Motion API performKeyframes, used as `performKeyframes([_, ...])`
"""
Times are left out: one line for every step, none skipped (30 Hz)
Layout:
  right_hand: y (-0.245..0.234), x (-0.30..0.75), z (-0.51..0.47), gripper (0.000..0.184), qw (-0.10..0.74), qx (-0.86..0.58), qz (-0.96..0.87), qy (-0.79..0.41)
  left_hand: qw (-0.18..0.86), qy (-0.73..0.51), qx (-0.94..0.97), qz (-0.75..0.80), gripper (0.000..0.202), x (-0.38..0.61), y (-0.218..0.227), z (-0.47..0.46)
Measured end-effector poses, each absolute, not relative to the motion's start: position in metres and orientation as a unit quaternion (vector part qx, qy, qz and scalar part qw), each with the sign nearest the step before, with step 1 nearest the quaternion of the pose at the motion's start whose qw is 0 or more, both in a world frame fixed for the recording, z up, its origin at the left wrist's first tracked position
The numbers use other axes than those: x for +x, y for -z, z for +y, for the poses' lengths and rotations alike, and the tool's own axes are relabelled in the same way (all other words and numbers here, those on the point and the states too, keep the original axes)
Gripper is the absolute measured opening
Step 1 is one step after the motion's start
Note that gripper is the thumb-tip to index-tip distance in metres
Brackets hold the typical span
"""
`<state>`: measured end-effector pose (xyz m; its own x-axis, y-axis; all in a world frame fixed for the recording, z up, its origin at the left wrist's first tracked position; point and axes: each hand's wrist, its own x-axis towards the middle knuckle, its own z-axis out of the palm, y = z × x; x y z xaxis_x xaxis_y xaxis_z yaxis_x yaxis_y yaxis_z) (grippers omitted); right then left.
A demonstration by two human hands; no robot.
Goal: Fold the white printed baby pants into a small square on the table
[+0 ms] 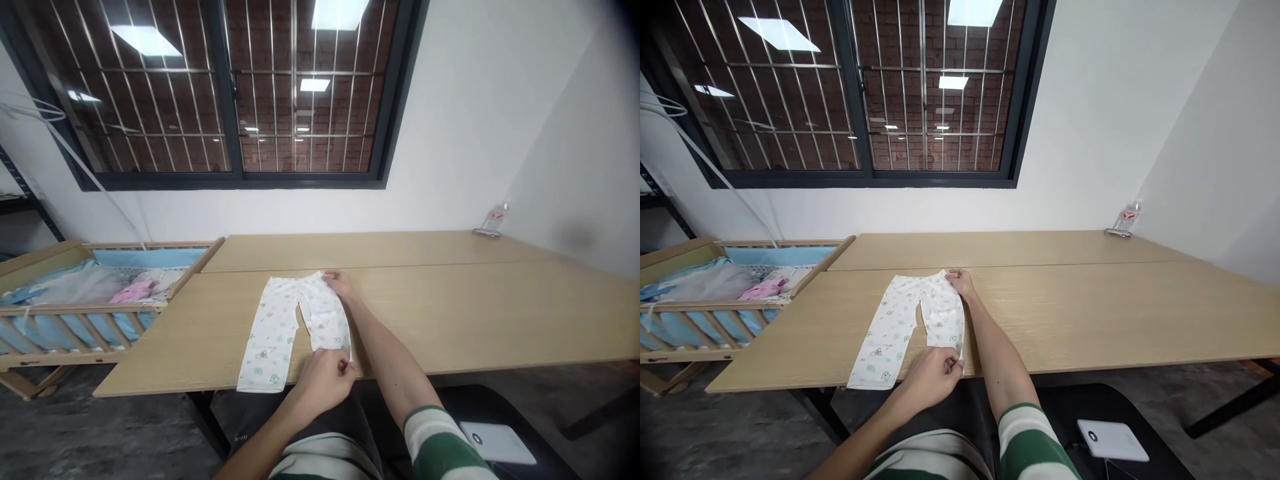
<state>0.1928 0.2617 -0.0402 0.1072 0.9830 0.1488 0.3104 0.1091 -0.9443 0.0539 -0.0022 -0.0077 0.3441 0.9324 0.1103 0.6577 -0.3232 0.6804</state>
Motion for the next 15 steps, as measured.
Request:
performKeyframes([0.038,0.189,0.262,0.026,0.488,-0.565,-0.563,-0.355,0.306,-0.288,0.751,0.509,0.027,0.049,0.008,-0.003])
performKeyframes([0.035,0.185,0.263,0.025,0.496,-0.560,-0.556,-0.362,0.344,-0.325,0.727,0.497,0.028,0.043,0.009,-0.005])
performKeyframes([0.032,0.179,0.264,0.025,0.502,-0.556,-0.551,-0.368,0.383,-0.360,0.701,0.483,0.030,0.037,0.010,-0.007])
performKeyframes([0.028,0.173,0.266,0.026,0.508,-0.550,-0.548,-0.373,0.418,-0.390,0.674,0.468,0.031,0.031,0.010,-0.010])
performKeyframes([0.024,0.165,0.268,0.027,0.514,-0.544,-0.547,-0.376,0.444,-0.415,0.649,0.457,0.033,0.024,0.010,-0.013])
performKeyframes([0.020,0.156,0.271,0.029,0.518,-0.538,-0.548,-0.378,0.460,-0.435,0.629,0.451,0.035,0.017,0.009,-0.017])
performKeyframes([0.017,0.146,0.273,0.030,0.521,-0.531,-0.550,-0.380,0.467,-0.451,0.612,0.452,0.037,0.011,0.008,-0.021])
performKeyframes([0.013,0.135,0.274,0.031,0.522,-0.525,-0.555,-0.381,0.467,-0.463,0.600,0.456,0.038,0.004,0.007,-0.025])
performKeyframes([0.011,0.124,0.276,0.032,0.522,-0.519,-0.560,-0.381,0.464,-0.472,0.589,0.463,0.039,-0.003,0.005,-0.029])
performKeyframes([0.009,0.112,0.277,0.032,0.519,-0.515,-0.566,-0.379,0.460,-0.478,0.581,0.471,0.040,-0.010,0.002,-0.033])
performKeyframes([0.008,0.100,0.278,0.031,0.516,-0.513,-0.573,-0.377,0.455,-0.481,0.575,0.480,0.040,-0.017,0.000,-0.037])
performKeyframes([0.007,0.088,0.278,0.031,0.510,-0.513,-0.580,-0.374,0.451,-0.483,0.569,0.490,0.041,-0.024,-0.001,-0.040])
performKeyframes([0.008,0.077,0.278,0.030,0.504,-0.515,-0.587,-0.369,0.448,-0.482,0.565,0.498,0.041,-0.030,-0.002,-0.042])
performKeyframes([0.009,0.066,0.278,0.029,0.496,-0.518,-0.594,-0.363,0.443,-0.480,0.562,0.507,0.042,-0.038,-0.002,-0.044])
performKeyframes([0.011,0.055,0.277,0.028,0.488,-0.522,-0.602,-0.357,0.440,-0.477,0.560,0.516,0.043,-0.045,0.000,-0.046])
